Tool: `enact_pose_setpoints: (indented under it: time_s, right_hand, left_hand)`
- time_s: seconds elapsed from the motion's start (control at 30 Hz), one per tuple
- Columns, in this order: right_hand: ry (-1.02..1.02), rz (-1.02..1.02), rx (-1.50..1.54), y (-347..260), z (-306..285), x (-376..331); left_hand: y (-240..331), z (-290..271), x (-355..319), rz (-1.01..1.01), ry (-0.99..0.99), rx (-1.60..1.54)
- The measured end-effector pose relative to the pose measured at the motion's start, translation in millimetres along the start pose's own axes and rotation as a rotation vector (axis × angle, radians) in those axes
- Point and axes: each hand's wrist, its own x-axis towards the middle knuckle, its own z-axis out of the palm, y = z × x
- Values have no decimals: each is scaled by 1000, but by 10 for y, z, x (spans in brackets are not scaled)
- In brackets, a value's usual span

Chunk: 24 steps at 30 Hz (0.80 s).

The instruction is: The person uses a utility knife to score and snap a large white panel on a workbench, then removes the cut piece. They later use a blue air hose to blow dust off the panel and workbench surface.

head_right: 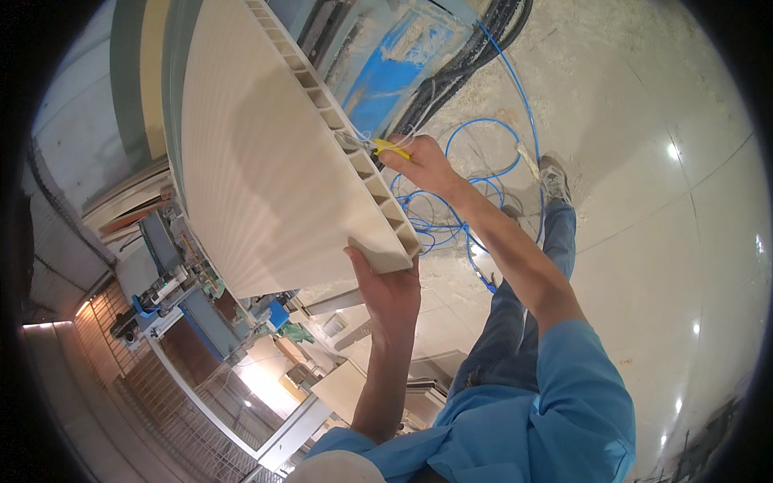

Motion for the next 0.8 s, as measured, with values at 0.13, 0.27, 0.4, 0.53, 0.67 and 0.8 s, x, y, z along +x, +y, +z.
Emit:
enact_pose_setpoints:
  time_s: [0.13,0.27,0.4,0.53,0.67,0.8]
  right_hand:
    - [-7,-52,4,31,44,-177]
    - [59,-33,148,64,170,-377]
    - [46,13,210,41,248,-522]
    - [17,9,288,4,271,-661]
    - [32,2,249,21,303,-710]
    - [43,27,213,97,329,-697]
  left_hand:
    - [-70,-187,-206,-27,83,13]
    - [-130,-364,-364,-30,101,45]
    - [-147,-534,-485,-44,119,43]
    - [-169,-703,-580,-71,99,50]
    - [-208,-823,-655,-49,127,55]
    - [-233,-920,-741,-61,172,58]
